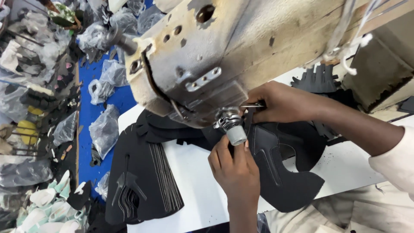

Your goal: The person uses a sewing machine to stitch black rubber or foam shoe parts. They repeatedly pick up a small grey insert, place it onto a larger black sole piece, and guide the assembly under the machine's needle to sew them together.

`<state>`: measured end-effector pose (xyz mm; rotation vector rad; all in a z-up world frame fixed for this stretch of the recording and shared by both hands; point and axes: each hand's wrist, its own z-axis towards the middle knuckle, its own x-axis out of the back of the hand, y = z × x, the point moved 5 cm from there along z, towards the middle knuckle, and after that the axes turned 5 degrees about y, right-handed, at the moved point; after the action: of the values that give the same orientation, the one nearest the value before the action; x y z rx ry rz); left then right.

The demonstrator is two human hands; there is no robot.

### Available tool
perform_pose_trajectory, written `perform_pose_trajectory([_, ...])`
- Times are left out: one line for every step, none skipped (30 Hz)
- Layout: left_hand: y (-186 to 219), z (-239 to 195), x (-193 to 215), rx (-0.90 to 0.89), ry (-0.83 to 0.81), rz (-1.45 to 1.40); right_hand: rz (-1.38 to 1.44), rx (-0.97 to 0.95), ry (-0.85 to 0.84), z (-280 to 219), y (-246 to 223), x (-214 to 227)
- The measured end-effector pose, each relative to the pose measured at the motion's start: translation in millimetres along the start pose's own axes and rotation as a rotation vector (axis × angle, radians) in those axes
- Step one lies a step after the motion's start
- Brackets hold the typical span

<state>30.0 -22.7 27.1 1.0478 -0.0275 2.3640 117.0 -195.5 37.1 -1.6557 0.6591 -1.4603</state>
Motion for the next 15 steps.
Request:
perform_pose_trajectory([-0.2, 0.5, 2.6, -0.022, 0.003, 0.022, 0.019, 0.034, -0.006, 0.7, -0.7, -1.6])
perform_pose_trajectory([-1.2, 1.6, 5.6, -0.016, 0.008, 0.026, 0.015, 0.039, -0.011, 2.5, 7.6, -4.7])
perform_pose_trajectory([-1.1, 2.8, 7.7, -0.03, -0.003, 0.032, 0.062, 0.078, -0.001, 4.3, 14.1, -6.4])
perform_pose_trajectory([-0.4, 3.7, 9.1, -0.045, -0.017, 0.036, 0.109, 0.114, 0.011, 5.2, 21.7, -7.7])
perform_pose_trajectory([-1.2, 4.1, 10.7, -0.041, -0.013, 0.037, 0.105, 0.117, 0.007, 7.2, 23.9, -7.1])
perform_pose_trajectory([-1.3, 3.9, 10.8, -0.05, -0.038, 0.04, 0.085, 0.175, 0.066, 8.6, 24.1, -3.6])
perform_pose_trajectory([-1.3, 3.8, 10.7, -0.06, -0.063, 0.043, 0.065, 0.232, 0.125, 9.7, 24.4, 0.0])
perform_pose_trajectory([-1.6, 3.4, 11.0, -0.056, -0.06, 0.041, 0.061, 0.233, 0.122, 9.9, 18.9, 1.0])
perform_pose_trajectory([-1.2, 3.0, 11.0, -0.064, -0.058, 0.059, 0.061, 0.168, 0.188, 10.5, 16.9, 5.6])
perform_pose_trajectory([-0.4, 2.4, 10.6, -0.074, -0.059, 0.075, 0.061, 0.102, 0.256, 10.0, 15.6, 10.2])
perform_pose_trajectory([0.1, 2.9, 10.9, -0.071, -0.057, 0.072, 0.057, 0.101, 0.254, 8.9, 8.9, 6.7])
perform_pose_trajectory([0.9, 3.7, 11.7, -0.079, -0.044, 0.089, -0.038, -0.143, 0.171, 8.3, 14.2, -0.9])
perform_pose_trajectory([1.4, 4.5, 12.6, -0.086, -0.031, 0.105, -0.133, -0.388, 0.087, 4.5, 19.3, -7.6])
perform_pose_trajectory([1.7, 5.3, 13.9, -0.083, -0.029, 0.105, -0.136, -0.387, 0.086, 5.1, 24.0, -14.3])
perform_pose_trajectory([1.7, 5.9, 14.9, -0.088, -0.033, 0.113, -0.093, -0.296, 0.086, 7.5, 24.0, -22.1])
